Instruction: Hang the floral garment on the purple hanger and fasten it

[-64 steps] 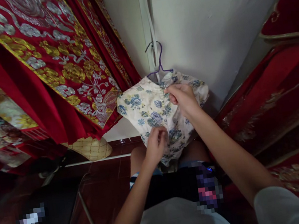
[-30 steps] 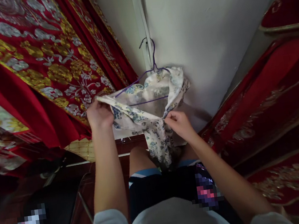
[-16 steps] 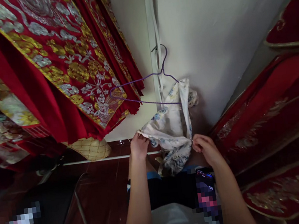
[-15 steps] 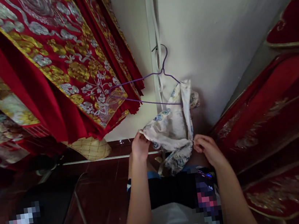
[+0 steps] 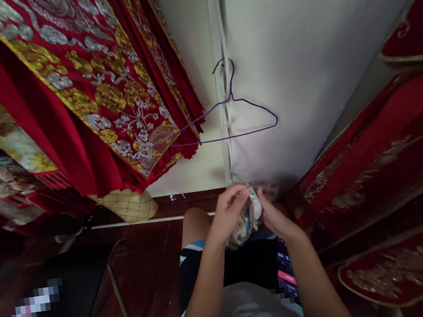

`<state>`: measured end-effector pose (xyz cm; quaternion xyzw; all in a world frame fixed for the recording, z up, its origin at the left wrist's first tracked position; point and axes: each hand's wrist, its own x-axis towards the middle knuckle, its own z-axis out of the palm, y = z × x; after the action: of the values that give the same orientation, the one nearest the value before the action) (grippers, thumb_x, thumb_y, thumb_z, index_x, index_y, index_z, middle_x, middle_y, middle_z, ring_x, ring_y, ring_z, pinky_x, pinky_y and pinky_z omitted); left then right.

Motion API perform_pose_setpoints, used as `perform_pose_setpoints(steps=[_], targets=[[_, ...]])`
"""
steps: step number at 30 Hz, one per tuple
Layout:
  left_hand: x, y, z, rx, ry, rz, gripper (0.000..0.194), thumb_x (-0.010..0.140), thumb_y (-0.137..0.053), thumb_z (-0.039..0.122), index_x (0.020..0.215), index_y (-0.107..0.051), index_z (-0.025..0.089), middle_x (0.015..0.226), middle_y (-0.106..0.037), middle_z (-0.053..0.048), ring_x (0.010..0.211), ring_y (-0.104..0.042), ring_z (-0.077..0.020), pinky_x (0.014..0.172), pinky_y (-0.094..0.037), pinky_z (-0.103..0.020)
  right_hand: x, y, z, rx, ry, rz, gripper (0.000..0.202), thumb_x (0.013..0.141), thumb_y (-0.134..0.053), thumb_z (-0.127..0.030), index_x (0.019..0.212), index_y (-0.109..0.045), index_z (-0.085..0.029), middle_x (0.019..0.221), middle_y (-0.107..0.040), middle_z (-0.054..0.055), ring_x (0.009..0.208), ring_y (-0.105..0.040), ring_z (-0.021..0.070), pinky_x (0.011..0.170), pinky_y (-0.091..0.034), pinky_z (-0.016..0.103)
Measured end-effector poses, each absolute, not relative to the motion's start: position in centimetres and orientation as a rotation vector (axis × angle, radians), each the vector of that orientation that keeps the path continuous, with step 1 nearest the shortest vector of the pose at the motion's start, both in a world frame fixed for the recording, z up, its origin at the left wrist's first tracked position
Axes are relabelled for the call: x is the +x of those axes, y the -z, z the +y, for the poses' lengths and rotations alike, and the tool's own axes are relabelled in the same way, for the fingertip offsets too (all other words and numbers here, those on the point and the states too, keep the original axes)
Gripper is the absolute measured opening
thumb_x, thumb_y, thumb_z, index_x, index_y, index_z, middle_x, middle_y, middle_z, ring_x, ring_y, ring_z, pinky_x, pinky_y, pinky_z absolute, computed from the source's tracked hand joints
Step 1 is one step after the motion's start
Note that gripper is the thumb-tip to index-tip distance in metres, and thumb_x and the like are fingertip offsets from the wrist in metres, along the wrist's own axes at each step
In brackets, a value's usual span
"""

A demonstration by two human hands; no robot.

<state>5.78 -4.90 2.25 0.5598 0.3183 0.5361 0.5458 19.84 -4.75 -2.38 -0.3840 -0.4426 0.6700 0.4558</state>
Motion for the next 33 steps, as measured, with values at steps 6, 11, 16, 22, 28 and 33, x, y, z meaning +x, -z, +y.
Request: perform_pose_setpoints(steps=[6, 11, 16, 22, 28, 33], targets=[[3.1, -1.3, -4.4, 1.47, -1.027, 0.772, 0.035, 0.093, -0.055, 0.052, 0.109, -0.072, 0.025, 0.113, -0.068, -0.007, 0.109, -0.06, -0.0238, 0.096, -0.043, -0.03, 20.9, -1.2, -5.6, -0.783, -1.797, -1.359, 0.047, 0.06, -0.09, -0.04, 0.098, -0.071, -0.019, 0.086, -0.074, 0.004, 0.077, -0.069, 0.0194, 0.076, -0.056, 0.032], [-1.2, 0.5, -3.5, 1.884, -0.508, 1.072, 0.042, 0.084, -0.063, 0.058, 0.068, -0.068, 0.019, 0.063, -0.062, -0.002, 0.064, -0.058, -0.0205, 0.068, -0.044, -0.029, 23.7, -6.1, -2.8, -1.063, -1.449, -1.596, 0.028, 0.056, -0.085, -0.025, 0.079, -0.072, -0.014, 0.074, -0.072, 0.005, 0.063, -0.063, 0.0193, 0.055, -0.052, 0.028], [-7.3, -0.4, -2.3, 1.918, -0.761, 1.374, 0.026, 0.064, -0.084, 0.034, 0.053, -0.063, 0.023, 0.052, -0.058, -0.001, 0.063, -0.06, -0.0227, 0.083, -0.047, -0.033, 26.5, -8.6, 3.6, -1.104, -0.766, -1.593, 0.026, 0.058, -0.074, -0.018, 0.084, -0.075, -0.015, 0.079, -0.071, 0.004, 0.069, -0.061, 0.019, 0.061, -0.048, 0.027], [-10.5, -5.2, -0.5, 1.869, -1.101, 1.406, 0.012, 0.064, -0.082, 0.017, 0.068, -0.073, 0.025, 0.098, -0.076, -0.009, 0.12, -0.058, -0.0313, 0.119, -0.026, -0.041, 24.8, -7.3, 11.7, -1.074, -0.725, -1.626, 0.046, 0.064, -0.068, -0.017, 0.109, -0.072, -0.015, 0.077, -0.07, 0.0, 0.068, -0.059, 0.0156, 0.071, -0.048, 0.029], [-9.4, -8.2, 1.0, 1.742, -1.34, 1.354, 0.01, 0.074, -0.073, 0.016, 0.068, -0.072, 0.023, 0.115, -0.073, -0.01, 0.125, -0.057, -0.0291, 0.116, -0.032, -0.035, 23.4, -4.3, 13.9, -1.095, -0.725, -1.622, 0.013, 0.075, -0.059, -0.025, 0.066, -0.067, -0.019, 0.069, -0.07, 0.001, 0.068, -0.059, 0.0161, 0.072, -0.046, 0.028], [-9.6, -7.4, 1.6, 1.748, -1.196, 1.528, 0.02, 0.078, -0.072, 0.018, 0.06, -0.067, 0.023, 0.066, -0.069, -0.003, 0.079, -0.067, -0.0249, 0.086, -0.048, -0.029, 26.3, -4.0, 13.0, -1.148, -0.643, -1.562, 0.014, 0.07, -0.061, -0.024, 0.057, -0.062, -0.018, 0.056, -0.06, -0.001, 0.057, -0.048, 0.0129, 0.057, -0.036, 0.025]])
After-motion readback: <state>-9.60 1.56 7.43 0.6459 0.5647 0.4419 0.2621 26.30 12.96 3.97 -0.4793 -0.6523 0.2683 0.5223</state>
